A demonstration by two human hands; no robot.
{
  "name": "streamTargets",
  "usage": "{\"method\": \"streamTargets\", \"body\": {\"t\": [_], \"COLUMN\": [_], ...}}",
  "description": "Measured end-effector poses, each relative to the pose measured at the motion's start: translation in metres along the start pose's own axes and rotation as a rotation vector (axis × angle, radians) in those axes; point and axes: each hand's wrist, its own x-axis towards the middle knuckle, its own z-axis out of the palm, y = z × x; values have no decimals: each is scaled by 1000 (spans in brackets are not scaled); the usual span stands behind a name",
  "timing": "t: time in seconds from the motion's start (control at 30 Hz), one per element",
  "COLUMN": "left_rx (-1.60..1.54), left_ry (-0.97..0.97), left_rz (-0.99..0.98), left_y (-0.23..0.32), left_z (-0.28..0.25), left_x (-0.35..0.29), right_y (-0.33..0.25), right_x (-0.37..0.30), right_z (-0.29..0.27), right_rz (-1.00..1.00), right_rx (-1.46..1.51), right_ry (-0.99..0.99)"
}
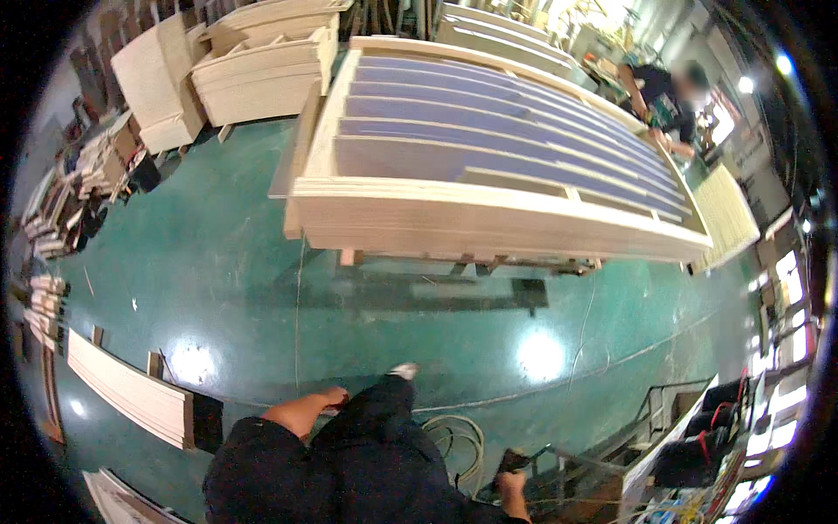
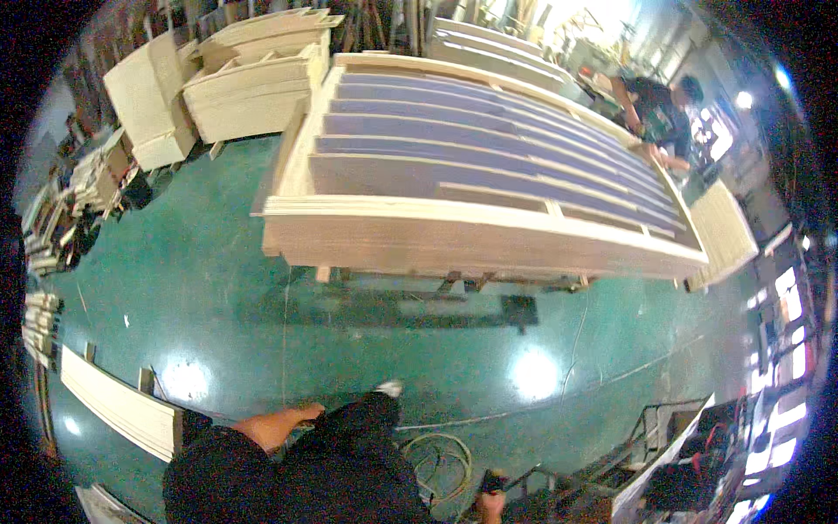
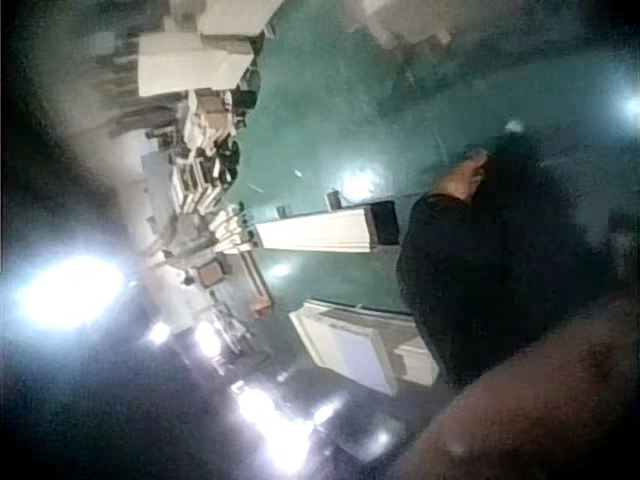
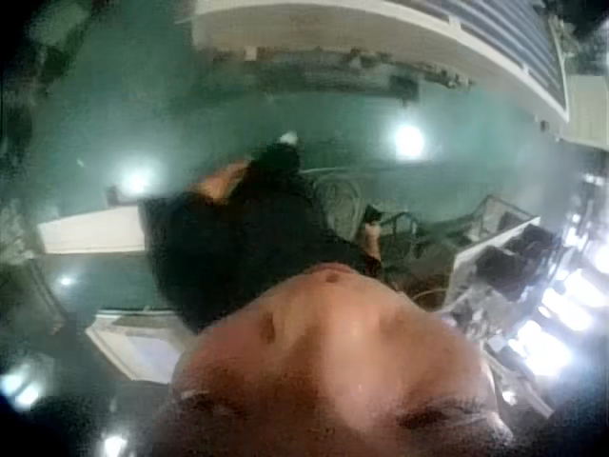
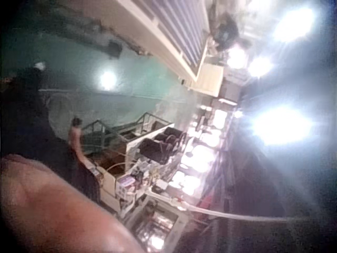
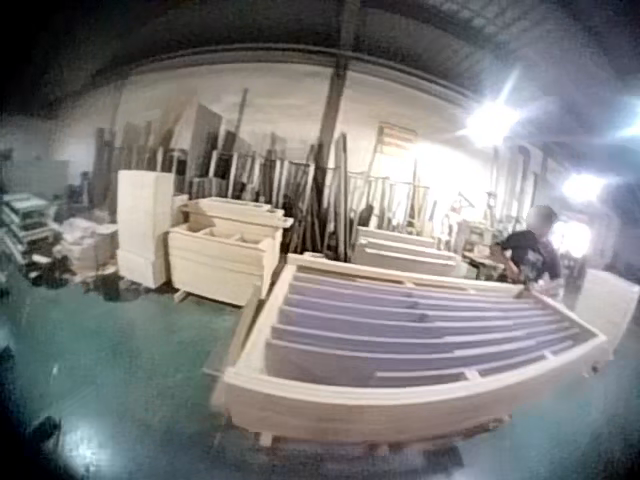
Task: The person assembles a wooden furniture frame by attaching thin wooden slats to a larger structure. They use a yellow pneumatic nail gun to secure the slats in place, repeatedly picking up pieces and fastening them to the frame.
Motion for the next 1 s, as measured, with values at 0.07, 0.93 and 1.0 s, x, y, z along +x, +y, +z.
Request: {"method": "streamTargets", "body": {"t": [0.07, 0.93, 1.0], "left_rx": [-7, 1280, 1320], "left_ry": [90, 260, 217], "left_rz": [0, 568, 680], "left_y": [-28, 11, 5], "left_z": [-9, -863, -871], "left_x": [-8, 38, 60], "right_y": [29, -237, -247], "right_x": [12, -469, -492], "right_z": [17, 503, 538], "right_rz": [-150, -28, -10], "right_rx": [-339, -342, -297], "right_ry": [-271, -654, -691]}}
